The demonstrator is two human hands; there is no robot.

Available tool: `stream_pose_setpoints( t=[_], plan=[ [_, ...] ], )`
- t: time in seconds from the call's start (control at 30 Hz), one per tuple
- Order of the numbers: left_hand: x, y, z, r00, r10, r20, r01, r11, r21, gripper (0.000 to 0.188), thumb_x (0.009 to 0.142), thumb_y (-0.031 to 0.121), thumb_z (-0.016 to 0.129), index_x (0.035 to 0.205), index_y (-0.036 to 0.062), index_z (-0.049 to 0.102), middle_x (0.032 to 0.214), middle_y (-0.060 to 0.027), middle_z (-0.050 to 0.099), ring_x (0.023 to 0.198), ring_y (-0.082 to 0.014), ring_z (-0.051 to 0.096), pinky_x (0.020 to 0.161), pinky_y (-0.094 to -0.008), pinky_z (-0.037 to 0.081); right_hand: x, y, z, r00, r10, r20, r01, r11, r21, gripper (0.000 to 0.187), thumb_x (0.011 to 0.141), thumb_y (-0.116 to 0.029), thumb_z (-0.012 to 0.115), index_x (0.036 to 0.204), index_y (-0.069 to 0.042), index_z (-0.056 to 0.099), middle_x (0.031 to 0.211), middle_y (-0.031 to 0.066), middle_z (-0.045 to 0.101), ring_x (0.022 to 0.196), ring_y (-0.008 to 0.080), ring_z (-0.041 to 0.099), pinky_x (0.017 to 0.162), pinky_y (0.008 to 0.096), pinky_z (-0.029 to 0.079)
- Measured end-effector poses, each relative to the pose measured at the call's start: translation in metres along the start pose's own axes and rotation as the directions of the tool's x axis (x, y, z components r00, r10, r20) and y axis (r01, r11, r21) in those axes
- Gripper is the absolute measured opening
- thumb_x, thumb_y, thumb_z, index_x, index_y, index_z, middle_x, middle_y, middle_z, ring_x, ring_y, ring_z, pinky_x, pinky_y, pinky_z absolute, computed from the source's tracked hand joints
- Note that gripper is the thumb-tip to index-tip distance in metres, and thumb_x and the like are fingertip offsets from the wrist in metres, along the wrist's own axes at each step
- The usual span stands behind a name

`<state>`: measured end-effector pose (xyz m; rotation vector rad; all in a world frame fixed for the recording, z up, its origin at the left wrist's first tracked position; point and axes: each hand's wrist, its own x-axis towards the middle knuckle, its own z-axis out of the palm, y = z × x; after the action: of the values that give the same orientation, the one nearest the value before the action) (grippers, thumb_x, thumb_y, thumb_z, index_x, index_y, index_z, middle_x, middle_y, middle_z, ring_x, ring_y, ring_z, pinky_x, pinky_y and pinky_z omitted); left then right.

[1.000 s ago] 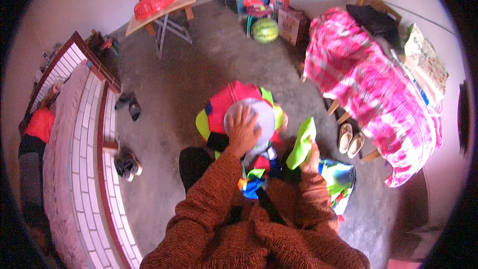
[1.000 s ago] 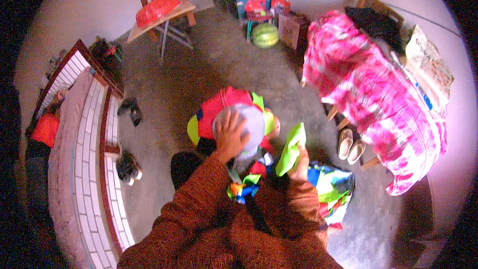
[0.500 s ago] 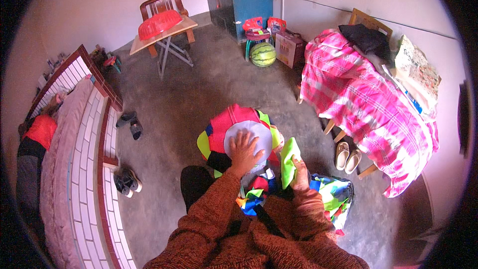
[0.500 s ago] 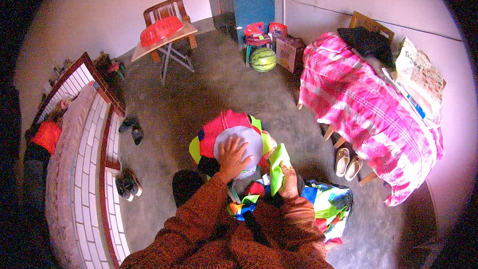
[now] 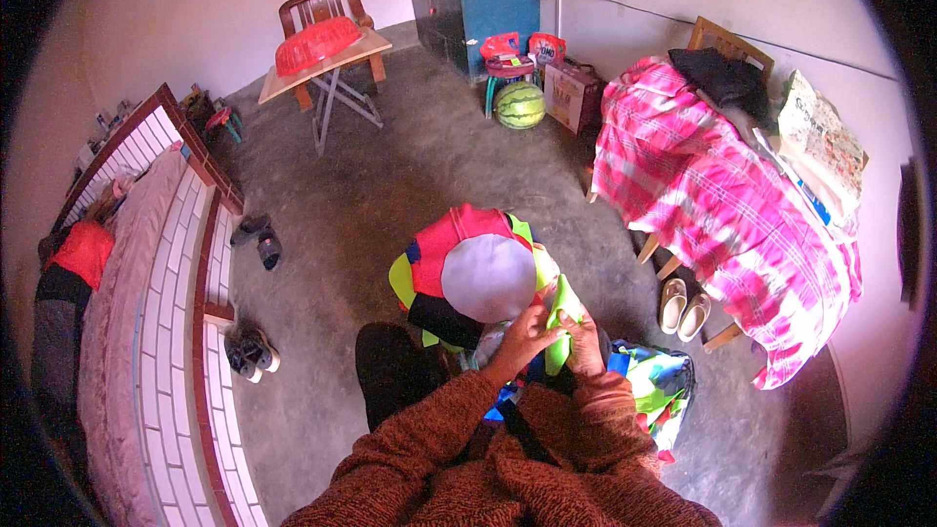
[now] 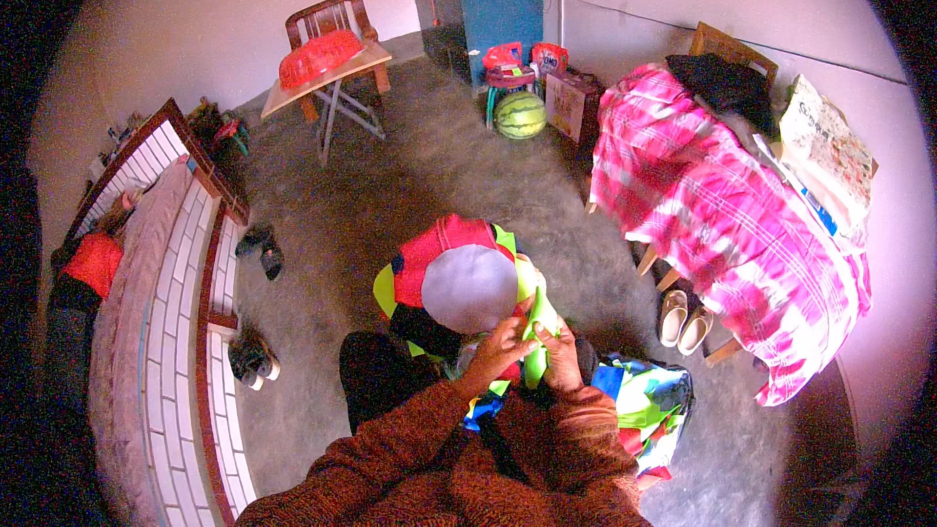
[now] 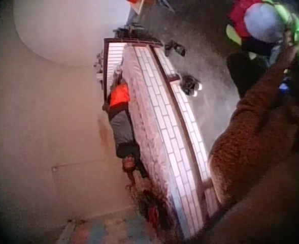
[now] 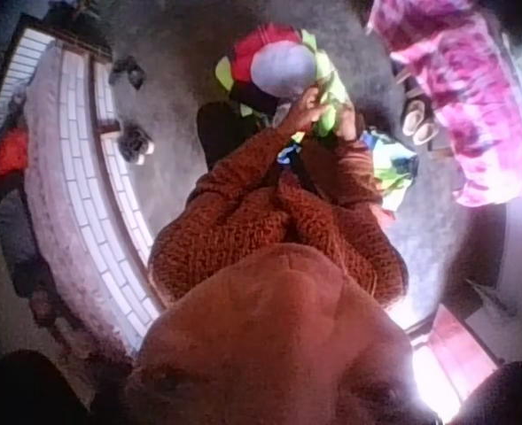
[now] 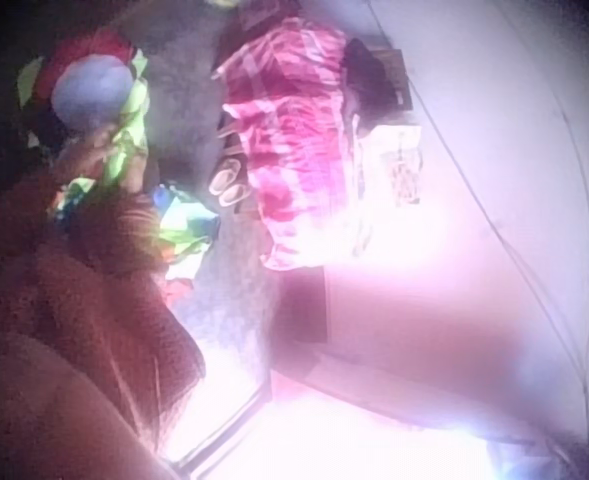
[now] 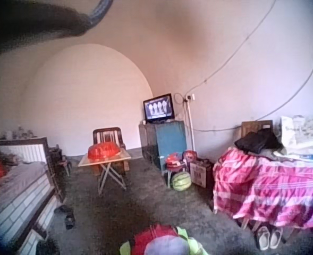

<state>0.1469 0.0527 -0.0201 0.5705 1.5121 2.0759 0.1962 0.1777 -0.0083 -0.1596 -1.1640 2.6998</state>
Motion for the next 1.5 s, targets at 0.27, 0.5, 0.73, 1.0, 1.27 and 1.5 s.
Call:
stream_pose_setpoints(
  t=[0.27, 0.5, 0.73, 1.0, 1.27, 1.5],
  plan=[
    [-0.011, 0.041, -0.004, 0.984, -0.142, 0.109, 0.142, 0.99, 0.015, 0.048, 0.088, 0.028, 0.054, 0.126, 0.0008, 0.04, 0.112, -0.0119, 0.052, 0.101, -0.019, 0.052, 0.088, -0.0319, 0.042, -0.008, -0.006, 0.003, 0.962, 0.213, 0.172, -0.205, 0.977, -0.062, 0.041, 0.082, -0.016, 0.063, 0.119, -0.003, 0.051, 0.099, 0.0022, 0.061, 0.082, 0.0117, 0.058, 0.073, 0.0249, 0.046],
    [-0.003, 0.005, -0.022, 0.987, -0.025, 0.16, 0.042, 0.993, -0.108, 0.043, 0.084, 0.016, 0.055, 0.123, 0.0001, 0.044, 0.112, -0.0096, 0.054, 0.1, -0.0195, 0.053, 0.087, -0.032, 0.043, -0.013, -0.017, 0.017, 0.969, 0.193, 0.152, -0.192, 0.981, -0.019, 0.043, 0.082, -0.016, 0.062, 0.121, -0.002, 0.049, 0.106, 0.005, 0.059, 0.092, 0.0145, 0.057, 0.08, 0.0285, 0.045],
    [-0.016, 0.039, -0.025, 0.945, -0.304, 0.123, 0.328, 0.9, -0.287, 0.038, 0.078, 0.015, 0.066, 0.11, -0.0009, 0.054, 0.097, -0.0072, 0.06, 0.083, -0.0155, 0.059, 0.073, -0.0304, 0.049, -0.006, -0.011, 0.004, 0.989, 0.125, 0.08, -0.131, 0.988, 0.082, 0.038, 0.081, -0.014, 0.063, 0.116, -0.003, 0.052, 0.105, 0.0071, 0.061, 0.092, 0.0178, 0.059, 0.083, 0.0321, 0.047],
    [-0.015, 0.05, -0.026, 0.965, -0.24, -0.104, 0.225, 0.965, -0.137, 0.023, 0.082, 0.013, 0.062, 0.101, 0.0006, 0.058, 0.084, -0.0056, 0.06, 0.07, -0.013, 0.059, 0.063, -0.0285, 0.05, -0.002, -0.006, 0.001, 0.991, 0.117, 0.063, -0.123, 0.989, 0.085, 0.031, 0.083, -0.015, 0.061, 0.112, -0.003, 0.054, 0.103, 0.0078, 0.061, 0.092, 0.0187, 0.059, 0.084, 0.0326, 0.047],
    [-0.018, 0.06, -0.019, 0.971, -0.202, -0.13, 0.182, 0.971, -0.152, 0.021, 0.083, 0.013, 0.061, 0.1, 0.0012, 0.057, 0.083, -0.0064, 0.061, 0.068, -0.0132, 0.059, 0.061, -0.0282, 0.049, 0.002, 0.001, -0.008, 0.996, 0.084, 0.014, -0.085, 0.991, 0.099, 0.022, 0.084, -0.016, 0.059, 0.103, -0.005, 0.056, 0.096, 0.0068, 0.062, 0.086, 0.0176, 0.059, 0.08, 0.0326, 0.048],
    [-0.023, 0.078, -0.016, 0.967, -0.115, -0.229, 0.127, 0.991, 0.04, 0.021, 0.082, 0.013, 0.061, 0.1, 0.0022, 0.057, 0.081, -0.0065, 0.061, 0.068, -0.013, 0.059, 0.06, -0.0276, 0.049, 0.002, 0.0, -0.004, 0.998, 0.048, -0.026, -0.045, 0.993, 0.106, 0.017, 0.083, -0.014, 0.058, 0.097, -0.005, 0.054, 0.093, 0.0061, 0.06, 0.084, 0.0171, 0.058, 0.08, 0.0319, 0.047]
  ],
)
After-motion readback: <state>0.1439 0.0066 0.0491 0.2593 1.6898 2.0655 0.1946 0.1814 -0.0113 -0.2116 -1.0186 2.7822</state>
